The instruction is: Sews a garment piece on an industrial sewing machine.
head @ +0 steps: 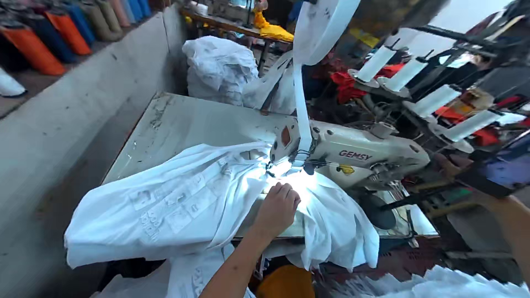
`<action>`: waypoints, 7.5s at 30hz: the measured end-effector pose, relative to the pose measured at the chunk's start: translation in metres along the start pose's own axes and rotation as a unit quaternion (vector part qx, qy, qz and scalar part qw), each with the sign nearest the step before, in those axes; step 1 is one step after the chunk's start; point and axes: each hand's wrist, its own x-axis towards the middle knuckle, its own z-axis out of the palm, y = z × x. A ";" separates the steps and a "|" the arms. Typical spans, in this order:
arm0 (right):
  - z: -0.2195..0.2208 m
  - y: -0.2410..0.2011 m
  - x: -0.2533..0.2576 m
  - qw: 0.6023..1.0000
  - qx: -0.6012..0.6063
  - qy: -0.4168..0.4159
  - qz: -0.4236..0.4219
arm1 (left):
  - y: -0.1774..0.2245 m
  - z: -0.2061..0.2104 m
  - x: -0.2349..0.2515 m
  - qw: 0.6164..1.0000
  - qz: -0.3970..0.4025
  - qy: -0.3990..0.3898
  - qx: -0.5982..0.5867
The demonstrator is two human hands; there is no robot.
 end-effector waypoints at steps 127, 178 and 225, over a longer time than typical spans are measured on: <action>0.320 -0.181 -0.021 0.866 0.211 -0.349 0.288 | -0.106 -0.043 0.043 0.996 -0.059 -0.048 0.039; 0.272 -0.222 -0.044 0.962 0.034 -0.260 0.070 | -0.111 -0.039 0.045 0.997 -0.040 -0.050 0.053; 0.318 -0.207 -0.026 0.862 0.264 -0.272 0.336 | -0.111 -0.038 0.047 0.996 -0.041 -0.058 0.061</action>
